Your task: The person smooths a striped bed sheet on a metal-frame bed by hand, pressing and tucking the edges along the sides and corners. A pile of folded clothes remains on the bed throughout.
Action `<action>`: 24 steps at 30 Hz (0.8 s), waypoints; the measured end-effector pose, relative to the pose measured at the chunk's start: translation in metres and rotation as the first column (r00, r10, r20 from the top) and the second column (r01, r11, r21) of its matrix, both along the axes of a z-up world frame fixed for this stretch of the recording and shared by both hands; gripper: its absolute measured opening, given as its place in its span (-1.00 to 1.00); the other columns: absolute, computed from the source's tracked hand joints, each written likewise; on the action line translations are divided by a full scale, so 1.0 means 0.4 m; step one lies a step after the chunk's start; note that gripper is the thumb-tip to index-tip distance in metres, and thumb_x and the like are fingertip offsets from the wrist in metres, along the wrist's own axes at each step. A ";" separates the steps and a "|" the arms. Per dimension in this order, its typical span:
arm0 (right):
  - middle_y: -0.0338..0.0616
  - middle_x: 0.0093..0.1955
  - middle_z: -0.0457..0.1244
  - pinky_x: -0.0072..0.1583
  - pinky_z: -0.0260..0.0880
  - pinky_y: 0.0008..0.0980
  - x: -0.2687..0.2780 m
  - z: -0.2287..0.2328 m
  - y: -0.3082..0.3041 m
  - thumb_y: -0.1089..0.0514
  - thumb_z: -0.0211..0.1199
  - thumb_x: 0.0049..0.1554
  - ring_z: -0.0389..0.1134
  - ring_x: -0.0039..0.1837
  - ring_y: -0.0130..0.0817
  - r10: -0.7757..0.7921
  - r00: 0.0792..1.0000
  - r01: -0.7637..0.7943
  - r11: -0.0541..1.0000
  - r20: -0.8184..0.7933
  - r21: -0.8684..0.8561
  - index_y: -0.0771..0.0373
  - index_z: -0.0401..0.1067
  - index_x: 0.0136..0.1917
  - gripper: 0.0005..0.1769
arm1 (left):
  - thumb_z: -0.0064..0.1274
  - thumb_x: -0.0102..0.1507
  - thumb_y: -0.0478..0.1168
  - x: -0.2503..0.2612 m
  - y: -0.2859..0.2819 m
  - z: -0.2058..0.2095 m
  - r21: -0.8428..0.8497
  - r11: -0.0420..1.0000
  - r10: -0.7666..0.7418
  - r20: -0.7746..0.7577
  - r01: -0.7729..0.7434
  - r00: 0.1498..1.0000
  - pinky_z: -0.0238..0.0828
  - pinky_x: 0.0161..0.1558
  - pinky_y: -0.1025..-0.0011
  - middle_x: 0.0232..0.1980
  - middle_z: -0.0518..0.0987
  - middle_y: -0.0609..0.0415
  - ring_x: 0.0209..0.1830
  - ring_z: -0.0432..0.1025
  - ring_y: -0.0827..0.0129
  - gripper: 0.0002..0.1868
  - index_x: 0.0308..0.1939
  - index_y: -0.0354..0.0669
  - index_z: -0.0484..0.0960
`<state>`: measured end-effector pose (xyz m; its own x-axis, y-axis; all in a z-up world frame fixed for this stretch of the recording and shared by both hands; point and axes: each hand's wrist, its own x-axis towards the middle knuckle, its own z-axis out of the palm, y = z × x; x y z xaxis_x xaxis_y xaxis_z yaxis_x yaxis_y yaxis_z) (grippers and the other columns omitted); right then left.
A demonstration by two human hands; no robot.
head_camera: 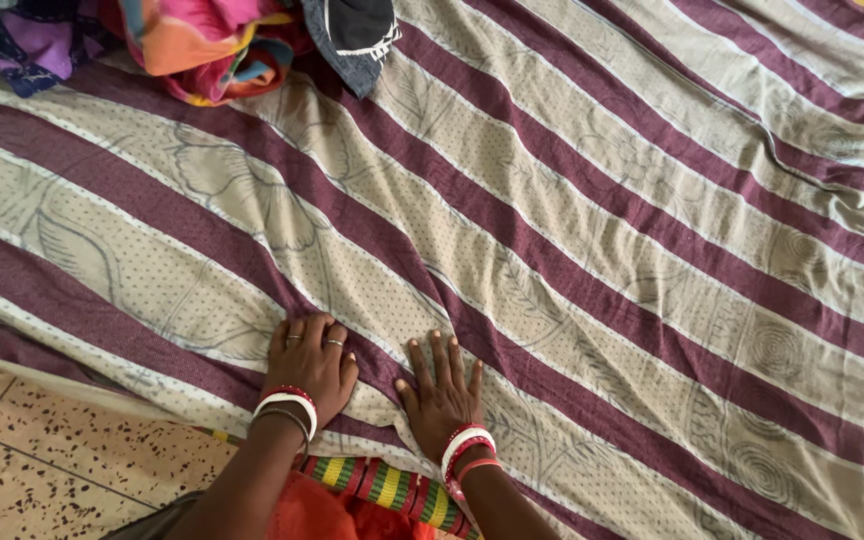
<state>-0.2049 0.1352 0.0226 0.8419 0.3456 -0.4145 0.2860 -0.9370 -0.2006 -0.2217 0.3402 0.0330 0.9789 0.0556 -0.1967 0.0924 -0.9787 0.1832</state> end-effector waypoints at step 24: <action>-0.14 0.72 -0.33 0.56 -0.54 0.19 -0.019 -0.011 -0.006 -0.28 -0.26 0.30 -0.45 0.71 -0.12 0.024 0.992 -0.028 0.999 0.123 0.030 -0.09 -0.16 0.66 -0.27 | -0.11 0.31 0.02 -0.029 -0.002 -0.037 -0.154 0.986 0.076 0.078 -0.064 0.994 -0.22 0.54 -0.13 0.34 0.37 -0.02 0.41 0.23 0.13 -0.61 0.09 -0.11 0.55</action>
<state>-0.2125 0.1327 0.0182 0.8763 0.3791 -0.2973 0.3342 -0.9228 -0.1916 -0.2333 0.3393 0.0181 0.9870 0.1004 -0.1257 0.1378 -0.9308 0.3385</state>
